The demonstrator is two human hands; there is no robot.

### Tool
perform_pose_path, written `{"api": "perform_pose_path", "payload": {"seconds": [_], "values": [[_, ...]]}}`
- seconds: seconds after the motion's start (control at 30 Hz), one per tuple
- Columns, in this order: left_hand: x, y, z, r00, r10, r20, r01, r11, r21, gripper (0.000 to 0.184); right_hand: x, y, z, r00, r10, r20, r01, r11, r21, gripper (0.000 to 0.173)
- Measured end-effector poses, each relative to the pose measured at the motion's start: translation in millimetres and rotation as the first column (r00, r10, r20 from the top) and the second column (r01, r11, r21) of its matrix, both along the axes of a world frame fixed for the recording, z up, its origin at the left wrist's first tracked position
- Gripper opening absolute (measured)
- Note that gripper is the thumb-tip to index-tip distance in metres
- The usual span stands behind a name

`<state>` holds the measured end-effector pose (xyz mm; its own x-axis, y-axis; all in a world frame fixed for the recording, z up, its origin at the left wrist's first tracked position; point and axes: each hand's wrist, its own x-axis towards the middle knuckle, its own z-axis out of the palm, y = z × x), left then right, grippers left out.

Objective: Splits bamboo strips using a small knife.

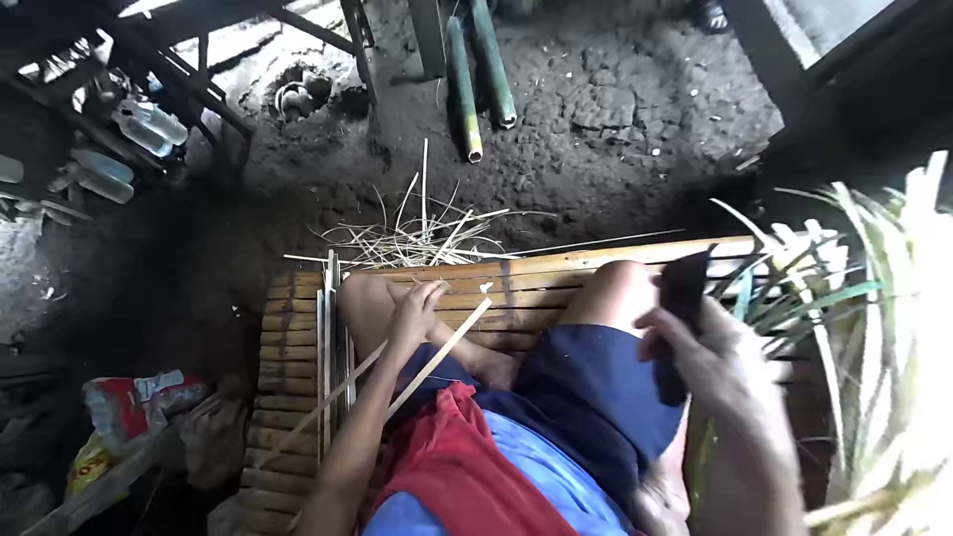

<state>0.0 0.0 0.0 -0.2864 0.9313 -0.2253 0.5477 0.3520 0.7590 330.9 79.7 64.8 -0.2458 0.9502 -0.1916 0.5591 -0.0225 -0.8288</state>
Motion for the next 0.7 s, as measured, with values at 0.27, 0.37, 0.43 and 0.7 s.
{"api": "perform_pose_path", "payload": {"seconds": [0.27,0.37,0.43,0.7], "values": [[26,-1,76,0.786,-0.066,0.614,0.020,0.997,0.081,0.016,-92,-14,14,0.829,0.273,-0.489,-0.419,0.882,-0.218,0.019],[36,-5,83,0.776,-0.097,0.623,0.023,0.992,0.126,0.011,-94,-12,26,0.771,0.322,-0.550,-0.500,0.841,-0.209,0.022],[40,-8,84,0.786,-0.102,0.610,0.019,0.990,0.141,0.010,-90,-10,34,0.758,0.367,-0.540,-0.542,0.814,-0.209,0.023],[50,-15,89,0.835,-0.137,0.533,0.039,0.981,0.191,0.010,-76,5,47,0.705,0.535,-0.465,-0.669,0.719,-0.187,0.022]]}}
